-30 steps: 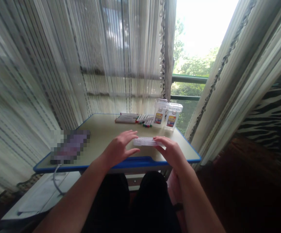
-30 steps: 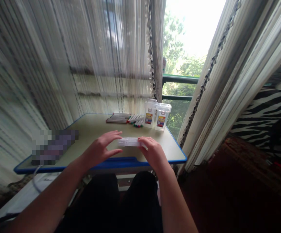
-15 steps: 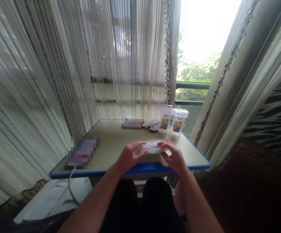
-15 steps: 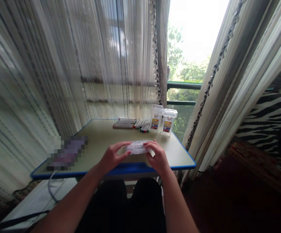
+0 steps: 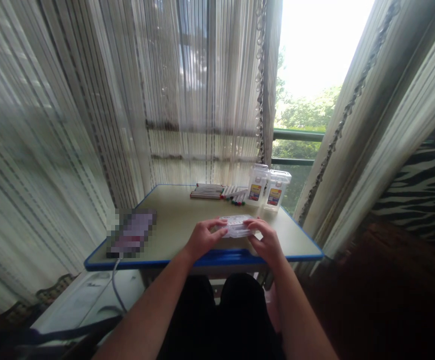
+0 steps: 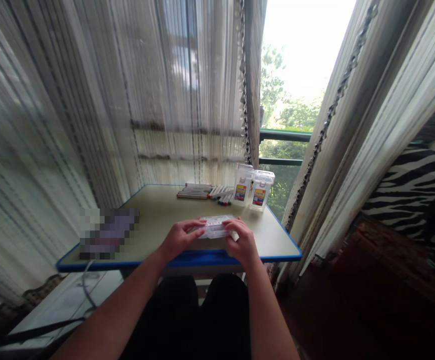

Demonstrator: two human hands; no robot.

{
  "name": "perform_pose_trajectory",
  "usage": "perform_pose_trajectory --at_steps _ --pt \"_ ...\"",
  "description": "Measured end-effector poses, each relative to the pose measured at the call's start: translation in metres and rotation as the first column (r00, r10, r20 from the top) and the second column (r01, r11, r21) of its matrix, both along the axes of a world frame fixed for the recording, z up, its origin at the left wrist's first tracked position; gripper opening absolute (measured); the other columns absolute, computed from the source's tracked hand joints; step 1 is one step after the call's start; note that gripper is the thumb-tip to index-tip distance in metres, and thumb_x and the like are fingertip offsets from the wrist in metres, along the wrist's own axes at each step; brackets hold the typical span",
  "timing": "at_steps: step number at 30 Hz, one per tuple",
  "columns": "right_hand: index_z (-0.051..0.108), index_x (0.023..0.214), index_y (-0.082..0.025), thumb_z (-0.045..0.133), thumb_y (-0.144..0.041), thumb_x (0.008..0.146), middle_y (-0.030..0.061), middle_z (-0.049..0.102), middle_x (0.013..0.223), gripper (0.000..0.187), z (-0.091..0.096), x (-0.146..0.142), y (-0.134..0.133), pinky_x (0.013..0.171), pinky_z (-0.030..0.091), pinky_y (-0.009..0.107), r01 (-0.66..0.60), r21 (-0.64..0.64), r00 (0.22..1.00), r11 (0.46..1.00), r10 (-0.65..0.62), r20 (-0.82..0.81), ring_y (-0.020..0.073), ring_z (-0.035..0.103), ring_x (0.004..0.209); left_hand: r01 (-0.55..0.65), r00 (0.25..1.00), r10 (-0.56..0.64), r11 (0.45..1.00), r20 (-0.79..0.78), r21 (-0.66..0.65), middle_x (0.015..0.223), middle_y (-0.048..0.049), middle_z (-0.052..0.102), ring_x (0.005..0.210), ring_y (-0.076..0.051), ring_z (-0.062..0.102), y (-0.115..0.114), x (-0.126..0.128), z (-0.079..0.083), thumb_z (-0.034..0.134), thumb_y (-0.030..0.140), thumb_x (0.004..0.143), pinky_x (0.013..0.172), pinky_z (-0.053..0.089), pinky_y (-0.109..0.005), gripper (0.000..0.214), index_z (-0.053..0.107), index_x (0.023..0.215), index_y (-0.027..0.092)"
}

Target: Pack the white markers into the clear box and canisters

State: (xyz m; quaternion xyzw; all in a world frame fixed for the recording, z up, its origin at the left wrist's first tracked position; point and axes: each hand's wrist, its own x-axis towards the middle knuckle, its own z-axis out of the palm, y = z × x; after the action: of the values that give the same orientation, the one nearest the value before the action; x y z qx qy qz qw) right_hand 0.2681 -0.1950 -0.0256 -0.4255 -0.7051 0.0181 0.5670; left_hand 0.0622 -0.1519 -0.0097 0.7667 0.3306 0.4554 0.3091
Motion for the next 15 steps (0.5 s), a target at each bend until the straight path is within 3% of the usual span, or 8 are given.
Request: perform_pose_trajectory --at_steps 8,12,15 --pt "0.06 0.073 -0.022 0.054 -0.014 0.064 0.0055 0.071 0.093 0.012 -0.0027 0.001 0.0034 0.1 0.036 0.05 -0.013 -0.018 1.0 1.0 0.013 -0.007 0.0229 0.064 0.091 0.007 0.992 0.012 0.989 0.128 -0.145 0.101 -0.0106 0.07 0.119 -0.024 0.053 -0.0017 0.0081 0.0036 0.065 0.03 0.07 0.105 0.038 -0.041 0.022 0.071 0.083 0.014" --pt "0.06 0.073 -0.021 0.055 -0.015 0.064 0.0062 0.071 0.094 0.012 -0.0031 0.0012 0.0015 0.1 0.036 0.05 -0.004 -0.037 0.999 0.999 0.003 -0.036 0.0228 0.063 0.092 -0.035 0.994 0.047 0.992 0.103 -0.119 0.106 -0.0102 0.069 0.118 -0.022 0.053 -0.0023 0.0082 0.0031 0.051 0.028 0.08 0.107 0.035 -0.042 0.026 0.07 0.088 0.014" --pt "0.06 0.074 -0.021 0.055 -0.017 0.065 0.0066 0.07 0.095 0.011 -0.0029 0.0021 0.0005 0.096 0.04 0.047 -0.002 -0.068 0.996 0.998 -0.004 -0.092 0.0229 0.063 0.093 -0.009 0.999 0.01 1.0 0.051 -0.02 0.117 -0.0092 0.064 0.122 -0.02 0.05 -0.0037 0.0057 0.001 0.046 0.02 0.08 0.108 0.035 -0.041 0.029 0.068 0.097 0.014"
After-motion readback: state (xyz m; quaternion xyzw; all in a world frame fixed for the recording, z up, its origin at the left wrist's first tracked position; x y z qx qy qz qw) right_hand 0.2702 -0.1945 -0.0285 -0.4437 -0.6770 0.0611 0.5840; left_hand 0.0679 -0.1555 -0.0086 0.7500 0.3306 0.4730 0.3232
